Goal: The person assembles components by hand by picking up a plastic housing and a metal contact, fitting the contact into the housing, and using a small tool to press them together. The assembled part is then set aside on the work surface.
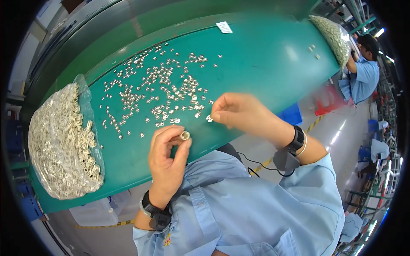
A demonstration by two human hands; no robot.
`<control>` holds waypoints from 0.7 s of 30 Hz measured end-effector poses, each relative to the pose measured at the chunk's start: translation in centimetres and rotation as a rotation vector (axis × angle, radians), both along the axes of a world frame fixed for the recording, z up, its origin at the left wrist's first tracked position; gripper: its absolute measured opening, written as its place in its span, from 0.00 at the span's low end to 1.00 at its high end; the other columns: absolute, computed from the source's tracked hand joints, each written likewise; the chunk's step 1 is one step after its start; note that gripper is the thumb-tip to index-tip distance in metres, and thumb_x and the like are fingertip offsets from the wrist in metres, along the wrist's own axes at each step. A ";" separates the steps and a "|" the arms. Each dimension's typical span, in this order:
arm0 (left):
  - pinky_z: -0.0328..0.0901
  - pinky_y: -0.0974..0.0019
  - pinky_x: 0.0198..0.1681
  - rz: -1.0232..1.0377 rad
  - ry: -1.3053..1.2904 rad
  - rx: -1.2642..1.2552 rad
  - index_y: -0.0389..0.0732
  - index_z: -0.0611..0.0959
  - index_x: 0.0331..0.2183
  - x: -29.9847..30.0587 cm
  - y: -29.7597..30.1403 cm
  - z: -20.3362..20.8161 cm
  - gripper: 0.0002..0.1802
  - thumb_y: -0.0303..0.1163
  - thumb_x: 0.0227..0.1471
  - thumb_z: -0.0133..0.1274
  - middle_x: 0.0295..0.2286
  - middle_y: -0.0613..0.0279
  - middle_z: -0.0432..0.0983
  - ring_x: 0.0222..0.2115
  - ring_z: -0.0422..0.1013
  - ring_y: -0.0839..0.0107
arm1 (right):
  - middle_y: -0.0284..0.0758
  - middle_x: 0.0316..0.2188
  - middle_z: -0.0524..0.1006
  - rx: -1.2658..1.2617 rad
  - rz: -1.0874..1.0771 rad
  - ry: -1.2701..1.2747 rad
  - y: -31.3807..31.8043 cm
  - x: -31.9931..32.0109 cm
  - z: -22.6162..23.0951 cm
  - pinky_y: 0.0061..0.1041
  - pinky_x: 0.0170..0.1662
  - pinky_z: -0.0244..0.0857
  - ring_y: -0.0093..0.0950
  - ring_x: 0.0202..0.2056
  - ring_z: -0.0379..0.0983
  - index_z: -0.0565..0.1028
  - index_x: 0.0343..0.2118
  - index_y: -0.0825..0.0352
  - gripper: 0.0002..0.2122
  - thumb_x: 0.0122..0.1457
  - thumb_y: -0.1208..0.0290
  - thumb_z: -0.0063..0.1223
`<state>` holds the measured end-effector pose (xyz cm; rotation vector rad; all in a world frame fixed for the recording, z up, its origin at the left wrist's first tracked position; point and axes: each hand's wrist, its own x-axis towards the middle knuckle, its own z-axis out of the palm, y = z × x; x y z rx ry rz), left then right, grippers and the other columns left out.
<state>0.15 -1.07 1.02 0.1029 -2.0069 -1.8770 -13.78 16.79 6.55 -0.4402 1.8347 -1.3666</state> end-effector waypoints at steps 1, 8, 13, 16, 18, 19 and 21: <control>0.71 0.72 0.41 0.016 -0.005 -0.009 0.33 0.75 0.43 0.1 0.0 -0.1 0.16 0.14 0.51 0.55 0.43 0.57 0.69 0.38 0.73 0.74 | 0.24 0.32 0.74 -0.046 0.003 -0.058 -0.7 0.5 0.1 0.16 0.35 0.64 0.13 0.33 0.68 0.75 0.36 0.66 0.07 0.62 0.69 0.54; 0.71 0.72 0.41 0.067 0.002 -0.067 0.34 0.73 0.43 0.2 0.1 -0.2 0.16 0.13 0.51 0.54 0.43 0.58 0.66 0.39 0.71 0.74 | 0.25 0.31 0.74 -0.185 0.069 -0.074 -3.2 2.1 -1.0 0.16 0.33 0.63 0.13 0.31 0.68 0.74 0.38 0.66 0.06 0.63 0.70 0.54; 0.72 0.71 0.42 0.078 0.020 -0.179 0.34 0.73 0.43 0.2 -0.1 -0.3 0.17 0.12 0.50 0.55 0.44 0.58 0.66 0.40 0.72 0.73 | 0.25 0.31 0.74 -0.190 0.087 -0.046 -4.0 2.3 -1.7 0.15 0.31 0.62 0.12 0.30 0.67 0.73 0.38 0.66 0.06 0.63 0.70 0.54; 0.72 0.71 0.43 0.091 0.001 -0.162 0.34 0.73 0.43 0.3 0.0 -0.4 0.18 0.12 0.50 0.55 0.43 0.58 0.66 0.40 0.72 0.72 | 0.25 0.30 0.74 -0.178 0.095 -0.037 -4.1 2.4 -1.9 0.15 0.30 0.61 0.11 0.30 0.67 0.73 0.38 0.66 0.06 0.63 0.70 0.53; 0.72 0.71 0.43 0.092 0.003 -0.151 0.34 0.73 0.44 0.3 0.0 -0.4 0.18 0.12 0.50 0.55 0.43 0.58 0.66 0.40 0.72 0.72 | 0.25 0.30 0.74 -0.173 0.098 -0.033 -4.2 2.4 -1.8 0.14 0.30 0.61 0.11 0.29 0.67 0.73 0.38 0.66 0.06 0.63 0.70 0.53; 0.72 0.71 0.43 0.093 0.004 -0.141 0.34 0.73 0.44 0.3 0.0 -0.4 0.18 0.12 0.50 0.55 0.43 0.59 0.66 0.40 0.72 0.72 | 0.24 0.30 0.74 -0.161 0.102 -0.039 -4.2 2.4 -1.6 0.14 0.30 0.61 0.11 0.29 0.67 0.73 0.38 0.66 0.06 0.63 0.70 0.53; 0.72 0.71 0.43 0.094 0.005 -0.132 0.34 0.73 0.44 0.3 0.0 -0.5 0.19 0.12 0.50 0.55 0.43 0.59 0.66 0.41 0.72 0.72 | 0.24 0.29 0.74 -0.137 0.109 -0.050 -4.3 2.4 -1.4 0.14 0.29 0.60 0.11 0.29 0.66 0.73 0.37 0.66 0.05 0.63 0.70 0.53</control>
